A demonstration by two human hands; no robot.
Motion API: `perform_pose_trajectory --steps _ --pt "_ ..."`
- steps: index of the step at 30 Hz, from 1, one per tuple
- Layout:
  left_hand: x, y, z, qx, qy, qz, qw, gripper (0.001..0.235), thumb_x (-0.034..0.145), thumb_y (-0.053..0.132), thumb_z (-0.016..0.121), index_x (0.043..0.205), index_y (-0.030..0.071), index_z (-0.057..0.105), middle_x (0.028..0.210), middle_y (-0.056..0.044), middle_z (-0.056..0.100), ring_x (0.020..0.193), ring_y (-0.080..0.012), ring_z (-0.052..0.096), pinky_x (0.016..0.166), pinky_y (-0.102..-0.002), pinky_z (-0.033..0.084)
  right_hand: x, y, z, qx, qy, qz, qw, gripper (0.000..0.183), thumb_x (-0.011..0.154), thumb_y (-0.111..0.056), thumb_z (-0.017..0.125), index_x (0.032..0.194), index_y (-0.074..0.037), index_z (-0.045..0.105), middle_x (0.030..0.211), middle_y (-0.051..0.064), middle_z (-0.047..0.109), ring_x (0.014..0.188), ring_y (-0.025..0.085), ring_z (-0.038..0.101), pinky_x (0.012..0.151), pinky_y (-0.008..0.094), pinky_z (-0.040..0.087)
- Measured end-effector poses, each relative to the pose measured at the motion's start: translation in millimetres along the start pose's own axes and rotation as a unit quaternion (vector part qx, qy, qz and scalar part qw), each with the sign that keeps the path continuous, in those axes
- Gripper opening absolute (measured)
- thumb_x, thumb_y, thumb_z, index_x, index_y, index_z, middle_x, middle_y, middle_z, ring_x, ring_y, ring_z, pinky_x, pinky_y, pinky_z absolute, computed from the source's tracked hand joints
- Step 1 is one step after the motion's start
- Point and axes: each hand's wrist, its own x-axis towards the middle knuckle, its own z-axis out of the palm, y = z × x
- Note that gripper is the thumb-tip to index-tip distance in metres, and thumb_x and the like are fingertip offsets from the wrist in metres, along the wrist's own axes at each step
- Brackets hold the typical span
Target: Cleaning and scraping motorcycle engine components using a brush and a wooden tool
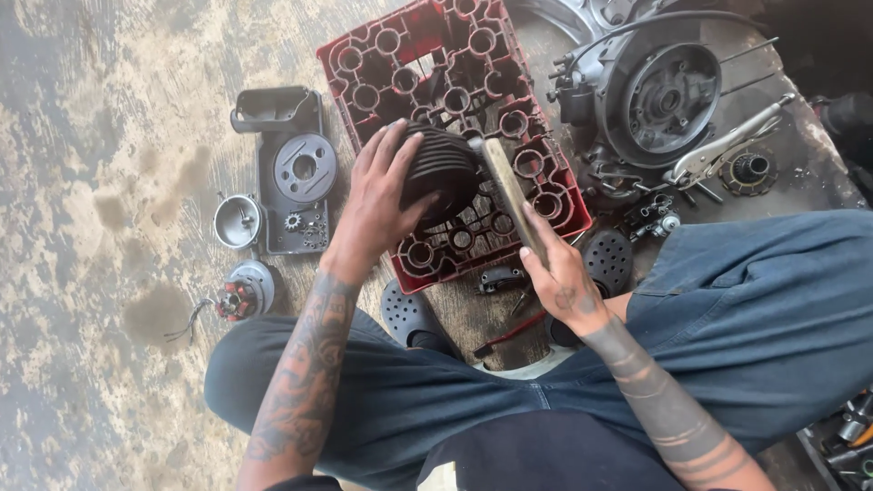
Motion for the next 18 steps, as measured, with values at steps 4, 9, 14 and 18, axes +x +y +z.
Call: perform_pose_trajectory --steps 4,9,14,18 --pt "10 -10 2 -0.003 -0.013 0.014 1.0 0.091 0.07 0.019 0.089 0.15 0.01 0.047 0.153 -0.018 0.044 0.141 -0.0437 0.042 0.117 -0.056 0.035 26 1 7 0.013 0.018 0.009 1.0 0.061 0.1 -0.019 0.044 0.158 -0.004 0.035 0.147 0.037 0.046 0.133 0.058 0.045 0.101 0.071 0.042" --pt "17 -23 9 -0.024 -0.017 0.004 1.0 0.092 0.066 0.013 0.086 0.15 0.012 0.048 0.152 -0.018 0.045 0.139 -0.0448 0.044 0.117 -0.056 0.036 50 -5 21 -0.006 0.041 -0.022 0.999 0.059 0.1 -0.016 0.044 0.157 -0.002 0.036 0.147 0.038 0.046 0.134 0.057 0.045 0.104 0.07 0.041" --pt "32 -33 6 -0.08 -0.038 -0.022 0.996 0.085 0.068 0.017 0.08 0.148 0.011 0.051 0.148 -0.021 0.048 0.134 -0.0507 0.047 0.115 -0.06 0.037 -32 38 35 -0.015 0.035 0.056 0.998 0.063 0.096 -0.024 0.056 0.156 -0.013 0.042 0.149 0.028 0.05 0.132 0.052 0.05 0.101 0.064 0.046" --pt "40 -53 22 -0.118 -0.039 -0.043 0.991 0.086 0.067 0.023 0.078 0.148 0.016 0.051 0.148 -0.017 0.051 0.135 -0.0474 0.048 0.116 -0.058 0.037 -15 25 45 -0.059 0.084 0.016 0.995 0.06 0.102 -0.023 0.049 0.159 -0.012 0.035 0.142 0.03 0.053 0.12 0.053 0.058 0.093 0.064 0.051"
